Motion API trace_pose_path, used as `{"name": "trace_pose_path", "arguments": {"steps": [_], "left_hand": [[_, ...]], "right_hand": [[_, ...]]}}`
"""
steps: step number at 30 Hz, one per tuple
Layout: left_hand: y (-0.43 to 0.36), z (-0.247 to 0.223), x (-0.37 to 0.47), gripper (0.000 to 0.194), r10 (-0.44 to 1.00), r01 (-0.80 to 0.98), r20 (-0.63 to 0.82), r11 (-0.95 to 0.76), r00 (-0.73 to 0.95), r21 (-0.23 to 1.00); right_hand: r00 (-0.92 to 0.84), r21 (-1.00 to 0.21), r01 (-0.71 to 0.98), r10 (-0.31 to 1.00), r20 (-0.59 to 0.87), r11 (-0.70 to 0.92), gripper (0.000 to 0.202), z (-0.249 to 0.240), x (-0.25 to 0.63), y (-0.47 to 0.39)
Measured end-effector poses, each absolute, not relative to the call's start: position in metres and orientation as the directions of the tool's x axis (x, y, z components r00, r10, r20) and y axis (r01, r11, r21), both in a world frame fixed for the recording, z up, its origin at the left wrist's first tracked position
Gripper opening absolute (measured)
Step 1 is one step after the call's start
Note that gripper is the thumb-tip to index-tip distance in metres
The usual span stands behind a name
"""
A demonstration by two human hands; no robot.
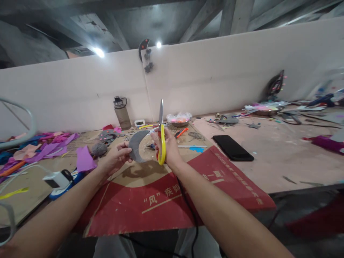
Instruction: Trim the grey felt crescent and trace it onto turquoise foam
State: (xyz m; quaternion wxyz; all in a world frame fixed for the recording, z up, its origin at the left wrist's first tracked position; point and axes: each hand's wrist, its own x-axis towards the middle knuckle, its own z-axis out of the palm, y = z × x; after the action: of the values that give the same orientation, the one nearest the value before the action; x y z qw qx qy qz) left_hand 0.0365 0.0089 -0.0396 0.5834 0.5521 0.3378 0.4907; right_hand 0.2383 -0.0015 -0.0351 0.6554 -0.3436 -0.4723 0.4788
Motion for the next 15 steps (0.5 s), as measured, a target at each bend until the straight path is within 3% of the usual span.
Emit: {"name": "trace_pose_path", "arguments": {"steps": [8,15], "left_hand": [[0.0072,-0.0397,0.0392,0.027,0.945,-0.199,0.135,-0.076,0.3,0.977],[0.0055,-0.0405,0.0409,0.026,0.938,-0.17,0.124,-0.072,0.322,0.983]], "right_hand": [[0.052,-0.891,-0.342,0.953,0.3,0.299,0.047,-0.0335,0.2379,-0.0056],[-0.011,-0.918,-0.274,0.953,0.303,0.288,0.05,-0.0395,0.2391,-0.0043]]}}
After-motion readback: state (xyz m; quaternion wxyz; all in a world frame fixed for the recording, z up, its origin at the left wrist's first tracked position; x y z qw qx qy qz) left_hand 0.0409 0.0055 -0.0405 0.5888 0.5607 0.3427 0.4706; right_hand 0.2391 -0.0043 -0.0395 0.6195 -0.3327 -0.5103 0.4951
